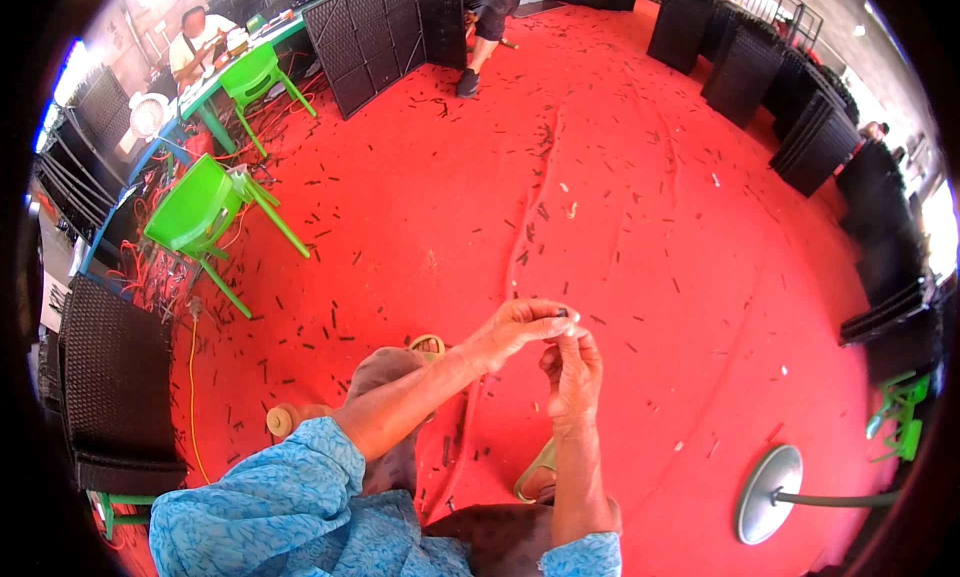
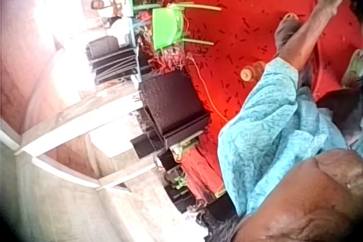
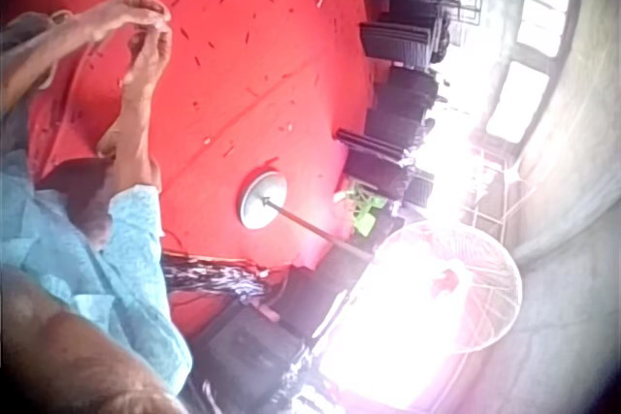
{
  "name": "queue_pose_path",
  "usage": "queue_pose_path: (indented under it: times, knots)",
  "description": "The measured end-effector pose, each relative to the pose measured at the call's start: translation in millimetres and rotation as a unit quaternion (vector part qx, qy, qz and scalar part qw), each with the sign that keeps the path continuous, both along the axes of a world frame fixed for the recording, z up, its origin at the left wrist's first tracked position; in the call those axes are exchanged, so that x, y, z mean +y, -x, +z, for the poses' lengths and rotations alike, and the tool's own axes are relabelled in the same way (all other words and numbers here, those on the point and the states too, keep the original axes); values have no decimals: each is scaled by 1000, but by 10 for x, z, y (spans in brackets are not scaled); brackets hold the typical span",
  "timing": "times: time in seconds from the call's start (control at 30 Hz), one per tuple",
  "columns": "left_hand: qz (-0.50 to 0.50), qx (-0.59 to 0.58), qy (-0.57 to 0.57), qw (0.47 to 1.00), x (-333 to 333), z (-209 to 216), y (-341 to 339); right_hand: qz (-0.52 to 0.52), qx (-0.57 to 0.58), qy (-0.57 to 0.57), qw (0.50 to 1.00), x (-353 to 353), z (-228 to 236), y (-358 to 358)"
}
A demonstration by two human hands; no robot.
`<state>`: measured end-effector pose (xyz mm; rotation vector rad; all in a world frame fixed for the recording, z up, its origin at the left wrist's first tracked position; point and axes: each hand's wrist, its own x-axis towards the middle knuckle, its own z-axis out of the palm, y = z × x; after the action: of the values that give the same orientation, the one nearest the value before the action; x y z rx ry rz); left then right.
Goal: The person sorts small dark objects by hand, picking them up and moving them between their fingers while seated in a workshop.
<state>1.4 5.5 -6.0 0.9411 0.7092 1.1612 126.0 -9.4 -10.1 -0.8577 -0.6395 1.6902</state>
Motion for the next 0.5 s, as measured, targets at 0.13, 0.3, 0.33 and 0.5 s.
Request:
queue_pose_path:
  times: [0.13, 0.3, 0.33, 0.5]
  knots:
    - [21, -33, 33, 999, 3, -20, 13, 12, -7, 4, 1000, -8, 41, 22]
    - [22, -29, 26, 999, 22, -88, 32, 18, -13, 16, 1000, -19, 47, 25]
    - [21, -35, 27, 999, 24, -92, 30, 18, -13, 16, 1000, -19, 42, 23]
    - [33, -18, 20, 999, 20, -83, 27, 24, -18, 19, 999, -31, 62, 23]
